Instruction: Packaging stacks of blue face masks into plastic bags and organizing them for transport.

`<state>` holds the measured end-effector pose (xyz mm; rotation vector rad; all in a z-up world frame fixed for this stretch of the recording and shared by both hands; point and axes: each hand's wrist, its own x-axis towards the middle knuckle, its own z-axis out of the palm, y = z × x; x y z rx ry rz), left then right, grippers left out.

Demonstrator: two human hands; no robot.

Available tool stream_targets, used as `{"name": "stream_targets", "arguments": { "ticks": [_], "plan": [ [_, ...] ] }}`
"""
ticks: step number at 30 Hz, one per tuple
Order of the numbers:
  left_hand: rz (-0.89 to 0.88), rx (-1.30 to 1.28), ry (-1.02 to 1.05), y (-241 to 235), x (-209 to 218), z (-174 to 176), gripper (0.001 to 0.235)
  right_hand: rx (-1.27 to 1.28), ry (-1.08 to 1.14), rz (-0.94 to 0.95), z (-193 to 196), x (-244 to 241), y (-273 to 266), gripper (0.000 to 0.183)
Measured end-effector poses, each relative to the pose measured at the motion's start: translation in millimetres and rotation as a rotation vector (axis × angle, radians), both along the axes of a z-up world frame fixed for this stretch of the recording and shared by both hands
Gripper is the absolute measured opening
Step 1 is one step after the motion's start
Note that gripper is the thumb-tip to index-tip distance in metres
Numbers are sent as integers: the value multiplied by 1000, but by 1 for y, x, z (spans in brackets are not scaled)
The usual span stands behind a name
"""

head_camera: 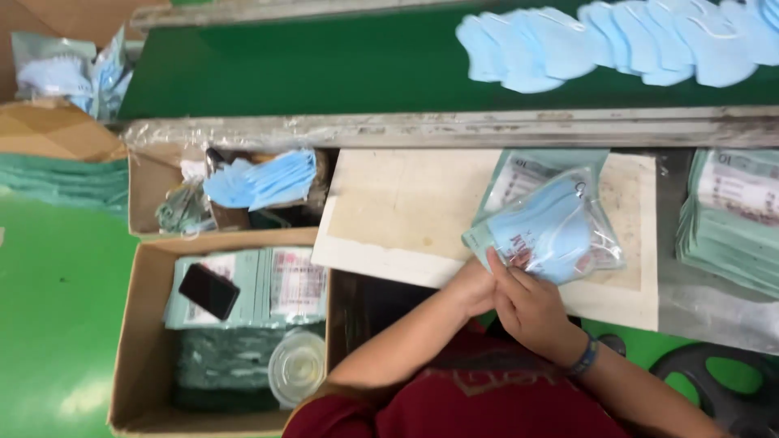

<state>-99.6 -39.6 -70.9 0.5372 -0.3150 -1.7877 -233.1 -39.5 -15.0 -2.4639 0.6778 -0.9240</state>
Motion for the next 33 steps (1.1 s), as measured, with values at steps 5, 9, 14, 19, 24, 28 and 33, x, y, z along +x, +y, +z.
{"name": "stream_targets", "arguments": {
  "ticks": [5,9,14,19,24,28,33],
  "plan": [
    [-155,-503,-944,16,19,27,41,-19,73,59,70,-15,-12,76],
    [-643,-282,-1545,49,15,126,38,578,203,270,34,-39,-51,39],
    [29,-524,-2047,65,46,99,22,675,-44,59,21,-37,-58,26],
    [546,-676,-1859,55,65,166,40,781,-179,50,39,-20,-54,17],
    [295,-652,-1922,51,57,121,14,427,-103,-32,33,-22,-46,15],
    [339,-654,-1943,51,72,137,21,629,-274,-10,58,-24,-46,11],
    [55,-470,-1820,19,157,71,34,634,-153,-70,58,26,-85,20]
  ]
}}
